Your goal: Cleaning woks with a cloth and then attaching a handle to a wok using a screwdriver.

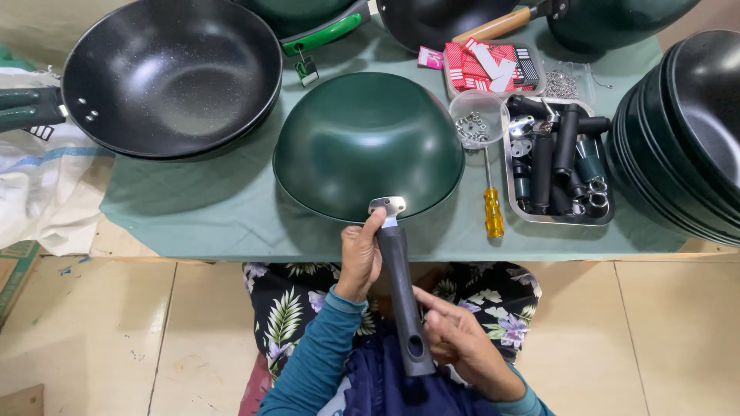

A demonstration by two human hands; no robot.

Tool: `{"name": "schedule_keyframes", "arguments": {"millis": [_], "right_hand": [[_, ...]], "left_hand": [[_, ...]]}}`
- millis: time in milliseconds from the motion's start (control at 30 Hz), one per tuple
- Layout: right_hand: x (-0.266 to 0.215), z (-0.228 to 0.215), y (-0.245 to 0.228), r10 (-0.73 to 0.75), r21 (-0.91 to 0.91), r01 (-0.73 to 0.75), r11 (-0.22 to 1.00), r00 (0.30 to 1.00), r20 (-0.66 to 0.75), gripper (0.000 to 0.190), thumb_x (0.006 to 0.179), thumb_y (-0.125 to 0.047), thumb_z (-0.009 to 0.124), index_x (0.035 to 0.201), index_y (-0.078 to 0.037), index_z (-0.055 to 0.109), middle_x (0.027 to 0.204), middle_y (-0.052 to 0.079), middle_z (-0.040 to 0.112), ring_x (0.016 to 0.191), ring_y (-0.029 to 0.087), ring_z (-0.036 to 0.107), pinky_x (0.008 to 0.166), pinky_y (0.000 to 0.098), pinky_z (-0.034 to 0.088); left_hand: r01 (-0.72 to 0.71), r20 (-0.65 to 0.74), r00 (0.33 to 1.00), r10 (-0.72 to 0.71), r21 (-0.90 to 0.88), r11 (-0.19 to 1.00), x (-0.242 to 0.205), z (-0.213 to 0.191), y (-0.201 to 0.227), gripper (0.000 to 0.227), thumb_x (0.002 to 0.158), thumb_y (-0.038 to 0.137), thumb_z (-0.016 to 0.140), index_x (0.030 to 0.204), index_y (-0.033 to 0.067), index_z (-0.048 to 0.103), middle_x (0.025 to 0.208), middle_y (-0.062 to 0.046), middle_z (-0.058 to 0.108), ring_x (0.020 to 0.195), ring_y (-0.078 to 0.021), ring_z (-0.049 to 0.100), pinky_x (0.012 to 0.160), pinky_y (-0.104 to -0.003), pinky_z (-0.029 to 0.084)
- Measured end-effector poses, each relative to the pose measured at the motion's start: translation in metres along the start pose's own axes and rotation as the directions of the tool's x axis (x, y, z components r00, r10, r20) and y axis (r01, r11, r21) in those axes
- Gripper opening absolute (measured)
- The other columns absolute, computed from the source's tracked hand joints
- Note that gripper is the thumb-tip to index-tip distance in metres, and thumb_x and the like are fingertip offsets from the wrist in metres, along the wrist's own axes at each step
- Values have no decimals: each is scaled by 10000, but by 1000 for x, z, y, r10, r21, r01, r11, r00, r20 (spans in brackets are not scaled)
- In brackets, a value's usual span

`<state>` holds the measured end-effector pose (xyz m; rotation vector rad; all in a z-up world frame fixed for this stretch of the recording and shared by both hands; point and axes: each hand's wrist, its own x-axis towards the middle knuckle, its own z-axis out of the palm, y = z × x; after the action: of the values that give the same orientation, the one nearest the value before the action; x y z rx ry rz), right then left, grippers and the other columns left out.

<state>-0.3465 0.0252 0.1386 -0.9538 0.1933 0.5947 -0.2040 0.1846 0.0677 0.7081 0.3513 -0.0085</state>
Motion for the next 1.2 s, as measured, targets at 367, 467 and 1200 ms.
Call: {"name": "schedule_keyframes", "arguments": {"millis": [367,467,1200], "right_hand": [[99,-72,-24,-215,368,308,877,938,-272,559,964,-108,439,1500,50,449,1395,293,570,1306,387,564,1119,454,448],[104,-70,-33,-209,428,317,846,936,-282,662,839,72,388,1500,74,429,1457,338,499,1373,427,502,1182,471,402],[180,-117,14,-158,389,292,874,927,-340,239,973,-173,710,1165,-32,734,864,109,721,659,108,630,556,183,530]], "left_hand": [[-118,-55,992,112,-128,985,29,-18,-25,84,858,-55,762,803,-115,740,677,-218,701,594,-256,723,557,-415,638],[-122,-54,992,116,-127,984,30,-20,-23,125,857,-59,762,765,-135,723,661,-241,690,574,-257,710,543,-425,629],[-116,-80,991,107,-130,985,22,0,-8,172,859,-72,759,707,-134,704,631,-238,676,530,-268,704,521,-400,617]]}}
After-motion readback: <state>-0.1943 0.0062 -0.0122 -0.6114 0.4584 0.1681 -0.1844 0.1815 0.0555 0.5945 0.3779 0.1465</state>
